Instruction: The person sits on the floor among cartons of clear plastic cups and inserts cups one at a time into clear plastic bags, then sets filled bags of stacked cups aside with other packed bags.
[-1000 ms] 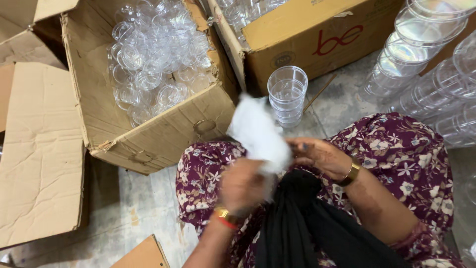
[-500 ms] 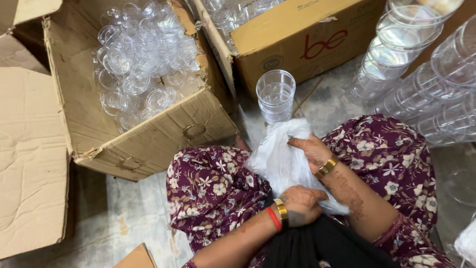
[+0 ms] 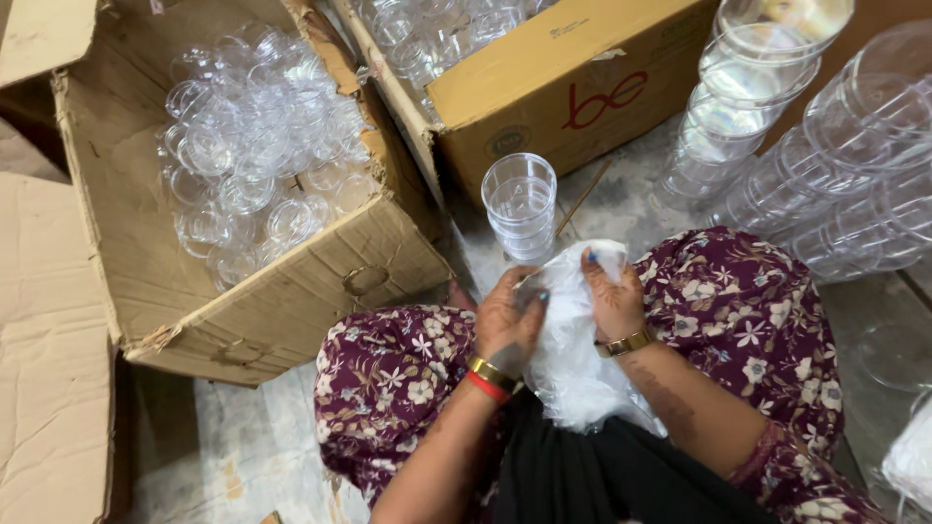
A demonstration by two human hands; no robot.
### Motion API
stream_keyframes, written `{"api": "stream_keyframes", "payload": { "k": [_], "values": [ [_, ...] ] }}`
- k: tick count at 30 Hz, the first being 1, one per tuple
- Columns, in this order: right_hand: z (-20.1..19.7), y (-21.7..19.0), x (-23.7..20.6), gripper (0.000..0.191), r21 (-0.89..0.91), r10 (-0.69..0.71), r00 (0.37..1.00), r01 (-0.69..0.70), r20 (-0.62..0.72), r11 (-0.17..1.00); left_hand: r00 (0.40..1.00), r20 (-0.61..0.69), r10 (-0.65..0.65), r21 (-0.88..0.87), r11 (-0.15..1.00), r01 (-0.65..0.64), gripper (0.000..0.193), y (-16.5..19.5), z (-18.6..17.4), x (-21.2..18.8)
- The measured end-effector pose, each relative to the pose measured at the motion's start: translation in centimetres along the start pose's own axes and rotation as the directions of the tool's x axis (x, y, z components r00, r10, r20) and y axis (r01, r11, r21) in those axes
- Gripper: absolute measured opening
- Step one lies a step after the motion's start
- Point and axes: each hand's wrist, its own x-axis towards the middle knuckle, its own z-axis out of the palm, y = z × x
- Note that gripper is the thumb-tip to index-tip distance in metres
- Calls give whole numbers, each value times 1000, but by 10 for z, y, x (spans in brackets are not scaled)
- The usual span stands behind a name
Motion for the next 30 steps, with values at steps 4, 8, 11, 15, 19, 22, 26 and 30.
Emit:
{"api": "stream_keyframes", "payload": {
  "k": [4,8,11,15,19,22,26,30],
  "values": [
    [-4,1,1,24,-231,18,997,-36,-77,972,942,37,335,239,912,-334,57,-18,-16,4],
    [6,-23,-6,25,61,3,993,-10,116,998,963,77,258,187,945,-268,38,-15,-26,23],
    [15,-40,-3,24,240,146,988,-154,50,958,983,127,133,432,885,-175,24,-6,-30,46],
    [17,-48,18,48,301,103,994,-91,-26,949,967,253,34,542,823,-171,23,10,-34,70],
    [17,-59,57,37,333,-32,977,-40,209,942,940,307,147,356,898,-257,23,23,-42,94],
    [22,-67,96,44,663,516,839,-486,172,569,973,180,147,506,834,-220,20,25,-50,119],
    [37,-42,119,29,300,76,982,-126,173,946,953,72,294,313,901,-302,16,10,-59,132],
    [27,-5,110,29,203,-5,960,-54,280,978,873,-54,485,229,857,-462,14,-16,-60,121]
  ]
}}
